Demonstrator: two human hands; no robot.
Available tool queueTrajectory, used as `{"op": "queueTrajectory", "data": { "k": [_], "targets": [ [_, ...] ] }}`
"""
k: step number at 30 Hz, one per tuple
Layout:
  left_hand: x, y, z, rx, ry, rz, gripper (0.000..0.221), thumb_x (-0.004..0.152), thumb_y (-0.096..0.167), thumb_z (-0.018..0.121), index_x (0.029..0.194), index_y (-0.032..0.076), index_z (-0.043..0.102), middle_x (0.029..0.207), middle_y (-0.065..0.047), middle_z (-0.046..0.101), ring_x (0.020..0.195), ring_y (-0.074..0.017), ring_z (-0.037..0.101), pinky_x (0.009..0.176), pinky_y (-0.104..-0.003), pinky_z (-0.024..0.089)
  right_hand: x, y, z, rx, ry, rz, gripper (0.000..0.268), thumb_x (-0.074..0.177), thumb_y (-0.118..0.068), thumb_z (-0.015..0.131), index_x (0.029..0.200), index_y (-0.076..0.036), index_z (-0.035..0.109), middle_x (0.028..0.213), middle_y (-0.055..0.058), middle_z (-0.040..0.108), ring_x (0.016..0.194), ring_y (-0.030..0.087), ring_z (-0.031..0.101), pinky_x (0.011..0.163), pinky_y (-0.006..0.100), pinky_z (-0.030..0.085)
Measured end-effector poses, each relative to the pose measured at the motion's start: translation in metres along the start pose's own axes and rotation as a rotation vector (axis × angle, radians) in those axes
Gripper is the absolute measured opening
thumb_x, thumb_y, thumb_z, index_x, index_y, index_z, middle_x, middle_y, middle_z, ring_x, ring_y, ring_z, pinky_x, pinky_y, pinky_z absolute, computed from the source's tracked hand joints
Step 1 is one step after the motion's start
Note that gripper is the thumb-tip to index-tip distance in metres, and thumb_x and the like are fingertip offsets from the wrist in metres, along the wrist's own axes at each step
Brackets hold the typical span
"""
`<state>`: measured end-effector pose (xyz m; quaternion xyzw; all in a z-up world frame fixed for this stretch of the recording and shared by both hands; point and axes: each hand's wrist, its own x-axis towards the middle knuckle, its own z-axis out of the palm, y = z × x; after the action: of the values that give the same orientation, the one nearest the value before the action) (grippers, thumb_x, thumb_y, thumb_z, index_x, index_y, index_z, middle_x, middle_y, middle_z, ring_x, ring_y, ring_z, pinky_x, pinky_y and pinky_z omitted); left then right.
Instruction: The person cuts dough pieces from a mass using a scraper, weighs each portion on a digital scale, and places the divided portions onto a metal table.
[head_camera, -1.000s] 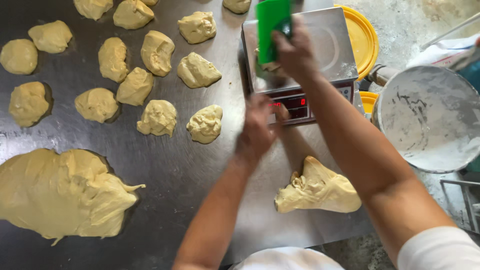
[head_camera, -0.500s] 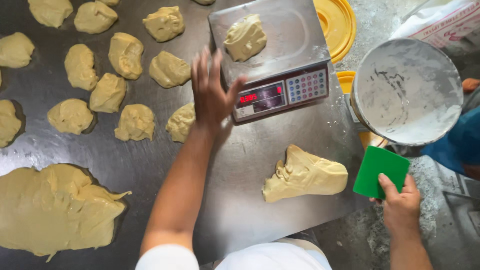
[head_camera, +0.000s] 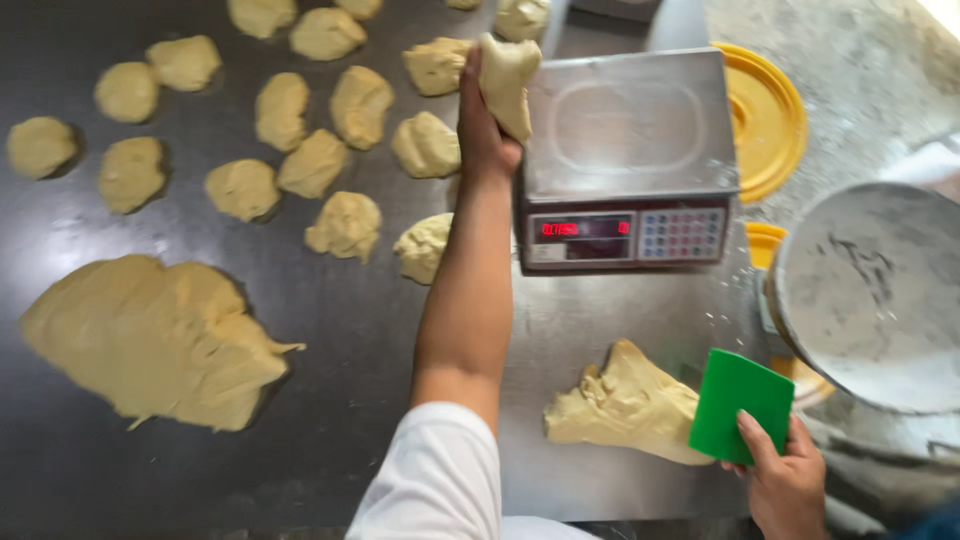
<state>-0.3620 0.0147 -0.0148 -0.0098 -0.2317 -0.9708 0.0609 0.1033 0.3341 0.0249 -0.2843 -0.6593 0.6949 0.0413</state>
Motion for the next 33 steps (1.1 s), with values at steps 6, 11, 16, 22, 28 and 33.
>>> {"op": "queueTrajectory", "data": {
  "k": [6,11,16,22,28,33],
  "targets": [
    [-0.151,0.118,-0.061,0.078,0.056,-0.124,0.057,0.096,0.018,0.075,0.139,-0.009,0.05,0.125,-0.02,0.067,0.107,-0.032,0.071,0.095,-0.046,0.06,0.005,0.002,0.033,-0.023,-0.1,-0.067,0.015,0.103,-0.008,0.063,0.117,-0.004,0.06,0.095,0.007,0.068,0.069,0.014,0.061,0.052,0.029,0.044],
    [-0.234,0.253,-0.102,0.92,0.113,-0.411,0.054,0.086,0.045,0.081,0.12,0.006,0.065,0.101,-0.012,0.072,0.09,-0.0192,0.068,0.076,-0.034,0.056,-0.024,-0.016,0.098,-0.14,-0.163,-0.057,0.018,0.101,-0.01,0.064,0.116,-0.001,0.061,0.092,0.009,0.068,0.066,0.015,0.062,0.052,0.03,0.046],
    [-0.215,0.365,-0.142,1.772,0.06,-0.588,0.059,0.068,0.053,0.089,0.094,0.002,0.074,0.085,-0.011,0.076,0.079,-0.0231,0.073,0.073,-0.038,0.059,-0.066,0.002,0.134,-0.225,-0.29,-0.03,0.021,0.1,-0.013,0.066,0.113,0.003,0.064,0.083,0.014,0.069,0.058,0.018,0.061,0.049,0.03,0.043],
    [-0.153,0.457,-0.157,1.993,-0.178,-0.568,0.103,0.063,0.046,0.103,0.138,0.001,0.05,0.138,-0.024,0.056,0.118,-0.0341,0.056,0.097,-0.047,0.046,-0.102,0.042,0.13,-0.281,-0.208,0.113,0.033,0.092,-0.017,0.069,0.118,0.002,0.065,0.081,0.015,0.07,0.054,0.02,0.062,0.045,0.033,0.045],
    [-0.081,0.567,-0.068,2.26,0.116,0.089,0.065,0.078,0.027,0.082,0.137,0.009,0.061,0.132,-0.021,0.064,0.118,-0.037,0.065,0.096,-0.047,0.053,-0.103,0.052,0.113,-0.318,-0.115,0.207,0.033,0.091,-0.017,0.069,0.119,0.002,0.065,0.084,0.014,0.071,0.056,0.022,0.063,0.047,0.036,0.047],
    [-0.104,0.564,0.008,2.288,-0.198,0.952,0.033,0.097,0.032,0.072,0.106,0.001,0.064,0.111,-0.017,0.066,0.108,-0.0406,0.06,0.094,-0.054,0.045,-0.108,0.024,0.117,-0.203,-0.188,0.086,0.031,0.097,-0.018,0.069,0.121,0.001,0.065,0.086,0.013,0.068,0.063,0.018,0.061,0.051,0.032,0.048]
  ]
}}
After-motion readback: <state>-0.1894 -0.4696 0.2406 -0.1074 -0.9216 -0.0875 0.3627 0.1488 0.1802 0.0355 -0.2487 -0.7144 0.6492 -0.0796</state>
